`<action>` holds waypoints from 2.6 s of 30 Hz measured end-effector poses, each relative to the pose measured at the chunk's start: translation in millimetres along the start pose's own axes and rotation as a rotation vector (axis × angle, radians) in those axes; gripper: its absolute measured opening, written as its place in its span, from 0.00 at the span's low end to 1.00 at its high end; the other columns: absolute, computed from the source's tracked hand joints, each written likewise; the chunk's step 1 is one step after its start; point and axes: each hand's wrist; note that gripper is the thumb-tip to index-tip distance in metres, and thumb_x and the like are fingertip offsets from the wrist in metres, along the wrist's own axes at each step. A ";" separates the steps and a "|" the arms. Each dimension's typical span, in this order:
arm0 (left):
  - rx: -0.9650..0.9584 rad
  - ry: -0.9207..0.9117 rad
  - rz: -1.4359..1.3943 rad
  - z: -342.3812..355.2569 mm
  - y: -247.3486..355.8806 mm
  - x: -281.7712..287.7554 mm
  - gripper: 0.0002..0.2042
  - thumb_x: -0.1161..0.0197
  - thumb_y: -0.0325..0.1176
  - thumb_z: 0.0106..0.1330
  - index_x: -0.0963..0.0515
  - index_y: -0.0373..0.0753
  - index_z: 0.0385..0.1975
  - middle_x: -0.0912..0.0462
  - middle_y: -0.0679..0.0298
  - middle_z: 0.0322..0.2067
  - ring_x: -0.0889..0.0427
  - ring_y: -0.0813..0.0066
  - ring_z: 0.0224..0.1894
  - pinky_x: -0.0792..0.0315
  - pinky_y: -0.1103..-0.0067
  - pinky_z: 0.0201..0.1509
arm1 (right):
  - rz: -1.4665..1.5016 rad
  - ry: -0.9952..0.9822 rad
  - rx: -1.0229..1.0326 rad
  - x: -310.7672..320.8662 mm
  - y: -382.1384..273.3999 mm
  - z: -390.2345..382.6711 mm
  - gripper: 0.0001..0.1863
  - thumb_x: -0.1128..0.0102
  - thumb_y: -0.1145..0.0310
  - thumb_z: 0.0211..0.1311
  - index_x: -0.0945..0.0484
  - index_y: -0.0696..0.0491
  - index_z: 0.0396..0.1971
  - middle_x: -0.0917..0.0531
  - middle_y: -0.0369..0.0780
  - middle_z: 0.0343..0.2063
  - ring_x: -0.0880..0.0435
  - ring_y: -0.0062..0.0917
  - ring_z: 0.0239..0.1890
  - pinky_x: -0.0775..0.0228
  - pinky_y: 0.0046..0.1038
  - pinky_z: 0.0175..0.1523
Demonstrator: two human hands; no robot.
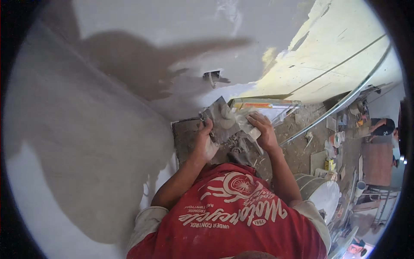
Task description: The person scoops plaster onto putty knives and applies it to the wall around electrical outlets and conduits, smoothing the plaster across the surface.
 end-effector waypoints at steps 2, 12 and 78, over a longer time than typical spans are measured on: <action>-0.097 -0.012 0.022 -1.1 4.1 -4.8 0.23 0.47 0.44 0.68 0.41 0.43 0.59 0.31 0.63 0.54 0.31 0.65 0.57 0.36 0.62 0.61 | 0.228 0.056 -0.238 5.5 4.8 -4.4 0.23 0.43 0.78 0.50 0.27 0.60 0.51 0.21 0.48 0.46 0.23 0.35 0.51 0.35 0.32 0.57; -0.846 0.344 1.170 -10.2 -71.5 -15.4 0.23 0.53 0.47 0.70 0.35 0.31 0.51 0.26 0.53 0.44 0.25 0.64 0.42 0.31 0.71 0.47 | 1.898 0.051 -1.048 26.9 26.4 -34.7 0.26 0.52 0.66 0.52 0.34 0.61 0.52 0.23 0.49 0.45 0.19 0.41 0.42 0.25 0.42 0.50; -1.408 -0.292 1.582 -201.3 -75.6 70.0 0.19 0.40 0.39 0.62 0.34 0.39 0.49 0.26 0.46 0.51 0.23 0.49 0.51 0.25 0.63 0.50 | 1.993 -0.432 -1.305 -69.6 -106.2 -150.9 0.19 0.54 0.67 0.62 0.33 0.61 0.50 0.22 0.51 0.43 0.18 0.41 0.39 0.21 0.41 0.44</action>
Point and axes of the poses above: each hand's wrist, its own z-axis towards the middle knuckle, its own x-axis out of the back of the hand, y = z × x
